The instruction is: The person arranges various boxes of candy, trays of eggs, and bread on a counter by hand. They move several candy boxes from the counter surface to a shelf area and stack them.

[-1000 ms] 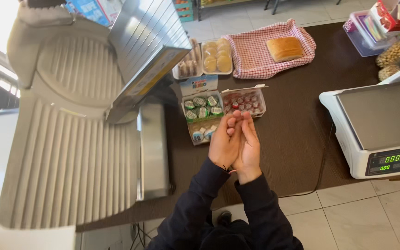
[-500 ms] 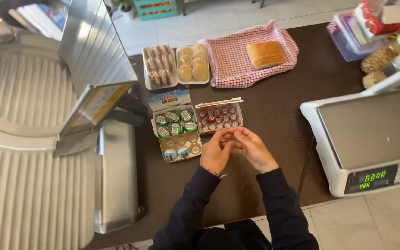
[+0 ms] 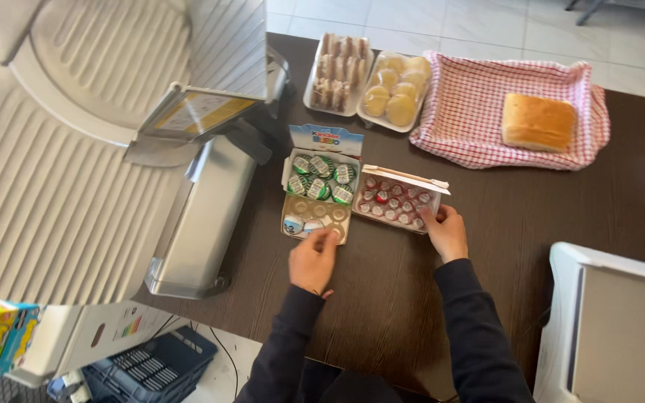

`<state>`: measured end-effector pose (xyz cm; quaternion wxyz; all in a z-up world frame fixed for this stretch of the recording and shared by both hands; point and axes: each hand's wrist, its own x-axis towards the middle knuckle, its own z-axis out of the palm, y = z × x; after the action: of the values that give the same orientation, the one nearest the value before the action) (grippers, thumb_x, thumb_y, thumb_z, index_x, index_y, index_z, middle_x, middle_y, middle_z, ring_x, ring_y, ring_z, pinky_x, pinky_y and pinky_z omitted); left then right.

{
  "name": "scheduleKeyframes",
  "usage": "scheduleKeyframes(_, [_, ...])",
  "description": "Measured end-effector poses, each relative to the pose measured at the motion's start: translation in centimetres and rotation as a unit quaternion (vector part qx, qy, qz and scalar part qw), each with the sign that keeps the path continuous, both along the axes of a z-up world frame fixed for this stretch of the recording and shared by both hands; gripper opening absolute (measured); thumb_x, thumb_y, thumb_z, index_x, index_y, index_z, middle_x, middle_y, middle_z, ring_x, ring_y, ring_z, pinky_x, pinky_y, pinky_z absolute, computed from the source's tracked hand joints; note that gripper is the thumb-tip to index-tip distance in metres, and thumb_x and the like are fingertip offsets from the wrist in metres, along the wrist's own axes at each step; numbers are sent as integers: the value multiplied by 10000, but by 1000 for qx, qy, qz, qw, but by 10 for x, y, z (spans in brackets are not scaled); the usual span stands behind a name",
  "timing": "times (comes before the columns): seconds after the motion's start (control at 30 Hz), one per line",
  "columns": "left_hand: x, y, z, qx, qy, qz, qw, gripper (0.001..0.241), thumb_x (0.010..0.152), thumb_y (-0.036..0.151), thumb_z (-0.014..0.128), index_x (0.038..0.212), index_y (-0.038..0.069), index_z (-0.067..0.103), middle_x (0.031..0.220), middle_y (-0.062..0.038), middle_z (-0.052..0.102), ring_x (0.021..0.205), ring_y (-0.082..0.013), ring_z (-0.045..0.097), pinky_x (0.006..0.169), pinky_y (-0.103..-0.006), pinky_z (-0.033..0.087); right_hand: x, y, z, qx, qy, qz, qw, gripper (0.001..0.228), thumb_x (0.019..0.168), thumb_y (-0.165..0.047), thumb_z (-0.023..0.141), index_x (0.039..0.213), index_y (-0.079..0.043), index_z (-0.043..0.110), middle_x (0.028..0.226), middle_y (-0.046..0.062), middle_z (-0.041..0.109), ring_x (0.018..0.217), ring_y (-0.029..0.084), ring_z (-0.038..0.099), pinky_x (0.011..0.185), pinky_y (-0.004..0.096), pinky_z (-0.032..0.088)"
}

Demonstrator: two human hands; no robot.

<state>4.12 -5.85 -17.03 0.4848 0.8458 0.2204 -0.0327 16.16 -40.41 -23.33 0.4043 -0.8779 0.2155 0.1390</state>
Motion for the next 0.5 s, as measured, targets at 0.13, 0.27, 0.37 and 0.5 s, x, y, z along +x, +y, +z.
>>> scheduleKeyframes(0.13, [22,58,6,79,-56,124,987,392,1230,477,836,1439,160,933,1309,-191,955,1258,-447,913,1081,-590,739,13,2,-3,1,6,18,1000,774,1193,-619,834,1729,-61,792,1542,247,862,1470,478,816,1190,650,680])
scheduleKeyframes(0.27, [57,96,-8,-56,68,127,988,657,1196,522,838,1746,166,783,1647,-159,811,1498,-438,799,774,-590,828,11,-4,-1,-20,9,14,1000,608,1159,-495,829,1618,-97,853,1414,232,899,1371,486,859,1089,661,708])
scheduleKeyframes(0.37, [105,136,-133,-59,92,51,993,777,983,566,1036,1626,156,887,1536,-190,899,1500,-465,819,1122,-636,747,0,-3,33,22,15,-16,1000,559,1180,-342,800,1619,5,819,1464,331,855,1428,550,813,1035,672,729])
scheduleKeyframes(0.5, [123,143,-122,-63,128,42,989,680,944,481,1048,1542,180,930,1435,-153,952,1392,-419,885,985,-518,819,-13,-18,25,95,0,-80,992,500,1124,-231,829,1533,54,810,1388,329,833,1321,492,828,917,560,782])
